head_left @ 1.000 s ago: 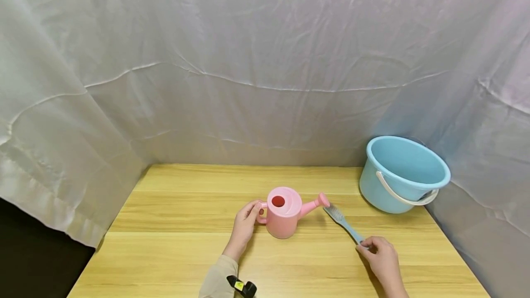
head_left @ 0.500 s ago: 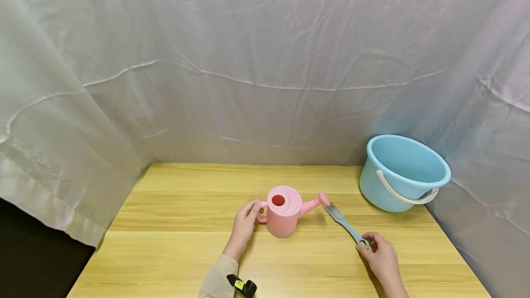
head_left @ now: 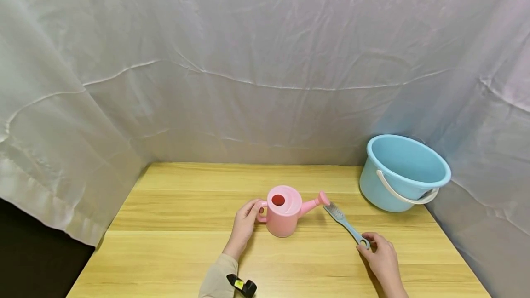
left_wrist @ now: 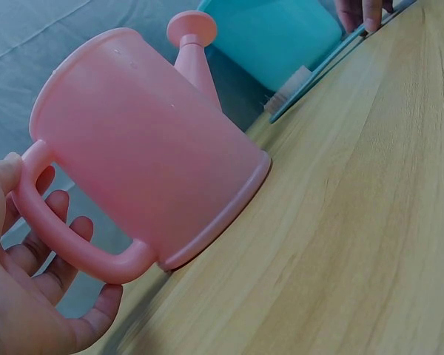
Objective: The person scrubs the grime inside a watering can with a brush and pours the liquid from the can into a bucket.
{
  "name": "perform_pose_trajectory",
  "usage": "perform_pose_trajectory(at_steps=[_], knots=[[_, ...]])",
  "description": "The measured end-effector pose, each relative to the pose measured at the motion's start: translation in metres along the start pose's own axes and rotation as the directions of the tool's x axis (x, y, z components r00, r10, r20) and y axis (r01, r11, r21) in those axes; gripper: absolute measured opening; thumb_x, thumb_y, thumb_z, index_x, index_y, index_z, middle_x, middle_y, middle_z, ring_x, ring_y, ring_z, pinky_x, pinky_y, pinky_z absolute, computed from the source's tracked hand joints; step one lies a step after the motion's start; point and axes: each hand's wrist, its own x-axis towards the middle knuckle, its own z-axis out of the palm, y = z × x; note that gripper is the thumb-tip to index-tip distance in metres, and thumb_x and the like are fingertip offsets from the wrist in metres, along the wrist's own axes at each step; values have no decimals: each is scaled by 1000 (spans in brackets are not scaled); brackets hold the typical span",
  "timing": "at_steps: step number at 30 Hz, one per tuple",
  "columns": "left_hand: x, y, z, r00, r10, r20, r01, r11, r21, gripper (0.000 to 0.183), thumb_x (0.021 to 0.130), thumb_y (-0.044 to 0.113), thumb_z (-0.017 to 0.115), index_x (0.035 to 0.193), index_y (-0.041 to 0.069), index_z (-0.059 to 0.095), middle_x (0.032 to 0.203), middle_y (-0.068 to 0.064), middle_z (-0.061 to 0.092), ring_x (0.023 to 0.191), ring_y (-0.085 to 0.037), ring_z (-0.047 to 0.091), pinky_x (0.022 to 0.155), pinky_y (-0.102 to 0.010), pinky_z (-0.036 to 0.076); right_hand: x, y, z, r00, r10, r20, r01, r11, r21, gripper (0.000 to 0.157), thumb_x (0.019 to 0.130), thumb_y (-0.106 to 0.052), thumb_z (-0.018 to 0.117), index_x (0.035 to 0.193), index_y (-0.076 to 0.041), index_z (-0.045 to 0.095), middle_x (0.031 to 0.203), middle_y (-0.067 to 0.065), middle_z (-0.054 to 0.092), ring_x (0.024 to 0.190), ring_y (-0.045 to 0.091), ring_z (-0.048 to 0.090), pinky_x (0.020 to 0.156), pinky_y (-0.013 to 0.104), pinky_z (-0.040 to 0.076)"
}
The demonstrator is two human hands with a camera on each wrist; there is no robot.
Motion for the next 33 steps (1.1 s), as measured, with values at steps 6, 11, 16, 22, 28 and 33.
perform_pose_trajectory(at_steps=[6, 11, 16, 22, 28, 33], knots=[[-1, 2, 0, 1000, 1, 2, -1, 1000, 4, 35, 100, 27, 54, 115, -3, 64, 98, -29, 57, 76, -21, 58, 83, -49, 62, 0, 1, 0, 1000, -2, 20, 2, 1000, 2, 35, 84, -12, 74, 115, 0, 65, 113, 23, 66, 103, 37, 54, 86, 51, 45], [-1, 2, 0, 1000, -1, -3, 1, 1000, 18, 35, 100, 27, 55, 115, -2, 65, 98, -29, 57, 77, -21, 59, 84, -49, 62, 0, 3, 1, 1000, -11, 20, 11, 1000, -1, 34, 84, -12, 74, 114, 0, 65, 112, 23, 66, 102, 36, 54, 84, 47, 45], [-1, 1, 0, 1000, -3, -4, 3, 1000, 16, 34, 100, 27, 56, 115, -2, 65, 98, -29, 57, 76, -22, 60, 84, -47, 62, 0, 4, 2, 1000, -23, 2, 23, 1000, -6, 33, 83, -11, 75, 113, -1, 66, 111, 22, 67, 100, 35, 55, 82, 45, 45], [-1, 1, 0, 1000, -6, -7, 6, 1000, 13, 34, 99, 27, 56, 115, -2, 65, 99, -30, 57, 76, -25, 61, 84, -48, 62, -1, 2, 1, 999, -45, -27, 44, 999, -14, 32, 83, -12, 76, 112, -1, 67, 108, 20, 69, 96, 33, 58, 81, 44, 49], [-2, 2, 0, 1000, -11, -11, 11, 1000, 20, 34, 99, 28, 57, 116, -1, 65, 100, -29, 58, 78, -29, 62, 85, -47, 62, -3, -3, -1, 996, -64, -69, 63, 998, -11, 30, 87, -15, 73, 113, 0, 66, 107, 19, 69, 96, 33, 59, 81, 43, 48], [-1, 0, 0, 1000, -10, -10, 10, 1000, 12, 34, 100, 28, 56, 116, -1, 65, 99, -27, 58, 77, -25, 62, 84, -45, 63, -3, -9, -2, 986, -79, -148, 80, 997, 2, 26, 89, -17, 70, 110, -1, 68, 107, 17, 70, 93, 29, 60, 81, 42, 50]])
